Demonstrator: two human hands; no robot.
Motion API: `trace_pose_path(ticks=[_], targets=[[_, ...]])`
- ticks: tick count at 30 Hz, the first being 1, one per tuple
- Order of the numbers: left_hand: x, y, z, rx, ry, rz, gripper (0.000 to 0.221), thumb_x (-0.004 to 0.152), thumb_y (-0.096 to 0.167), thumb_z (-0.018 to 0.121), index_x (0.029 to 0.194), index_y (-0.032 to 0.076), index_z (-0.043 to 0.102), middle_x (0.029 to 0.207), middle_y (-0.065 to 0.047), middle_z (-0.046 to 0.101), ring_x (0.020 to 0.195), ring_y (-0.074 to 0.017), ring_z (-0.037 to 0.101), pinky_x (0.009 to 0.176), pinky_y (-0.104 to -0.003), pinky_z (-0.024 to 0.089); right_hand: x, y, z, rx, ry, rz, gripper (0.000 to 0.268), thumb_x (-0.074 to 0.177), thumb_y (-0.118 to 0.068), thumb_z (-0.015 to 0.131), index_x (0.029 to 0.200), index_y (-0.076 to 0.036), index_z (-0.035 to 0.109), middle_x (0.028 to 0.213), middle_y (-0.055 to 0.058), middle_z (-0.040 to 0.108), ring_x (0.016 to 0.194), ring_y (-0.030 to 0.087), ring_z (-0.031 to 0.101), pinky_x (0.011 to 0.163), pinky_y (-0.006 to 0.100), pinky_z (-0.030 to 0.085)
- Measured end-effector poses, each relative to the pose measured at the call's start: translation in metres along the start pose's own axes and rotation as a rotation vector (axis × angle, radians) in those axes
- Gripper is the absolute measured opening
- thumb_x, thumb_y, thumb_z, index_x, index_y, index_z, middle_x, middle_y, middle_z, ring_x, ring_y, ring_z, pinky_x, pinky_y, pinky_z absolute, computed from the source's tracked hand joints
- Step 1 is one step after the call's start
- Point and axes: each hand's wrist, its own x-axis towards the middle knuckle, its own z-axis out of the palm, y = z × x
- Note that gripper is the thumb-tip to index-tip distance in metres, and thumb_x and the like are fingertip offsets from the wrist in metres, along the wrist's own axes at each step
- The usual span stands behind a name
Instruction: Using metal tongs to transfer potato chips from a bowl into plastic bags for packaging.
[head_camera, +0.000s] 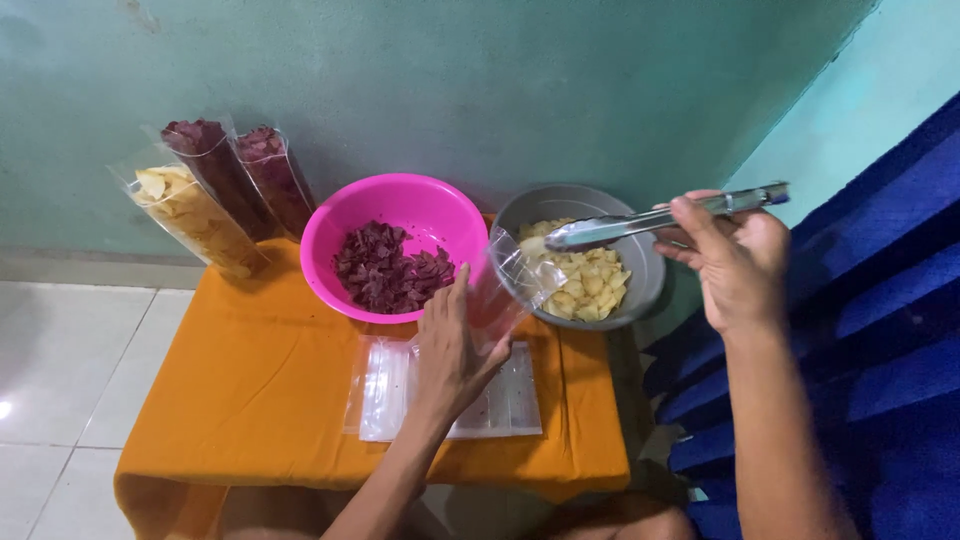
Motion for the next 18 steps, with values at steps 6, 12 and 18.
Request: trace_pose_path(ticks=[6, 12, 18], targets=[[0.000, 0.010, 0.000, -0.196, -0.035, -0.024, 0.104, 0.076, 0.032, 0.083, 0.160, 0.007, 0.027, 0.122, -0.017, 0.056, 0.109, -0.0329, 0.055, 0.097, -0.044, 0.041, -0.012, -0.006, 0.040, -0.193, -0.035, 0.130, 0.037, 0.085, -0.015, 0.087, 0.106, 0.006, 0.065, 0.086, 0.015, 0.072, 0.075, 0.024, 0.076, 0.071, 0.043, 0.067], [0.000, 0.009, -0.004, -0.159, 0.005, -0.004, 0.107, 0.071, 0.026, 0.087, 0.159, 0.007, 0.029, 0.124, -0.015, 0.056, 0.113, -0.0330, 0.056, 0.098, -0.045, 0.042, -0.001, -0.015, 0.020, -0.213, 0.034, 0.020, 0.042, 0.089, -0.022, 0.088, 0.115, 0.003, 0.065, 0.089, 0.010, 0.071, 0.081, 0.019, 0.076, 0.076, 0.039, 0.070], [-0.001, -0.004, 0.002, -0.102, -0.021, -0.065, 0.108, 0.071, 0.024, 0.086, 0.160, 0.009, 0.027, 0.122, -0.015, 0.056, 0.108, -0.0323, 0.055, 0.096, -0.048, 0.041, 0.019, 0.036, -0.025, -0.493, 0.060, -0.111, 0.045, 0.090, -0.019, 0.090, 0.115, 0.008, 0.065, 0.094, 0.020, 0.070, 0.083, 0.026, 0.073, 0.077, 0.042, 0.064]])
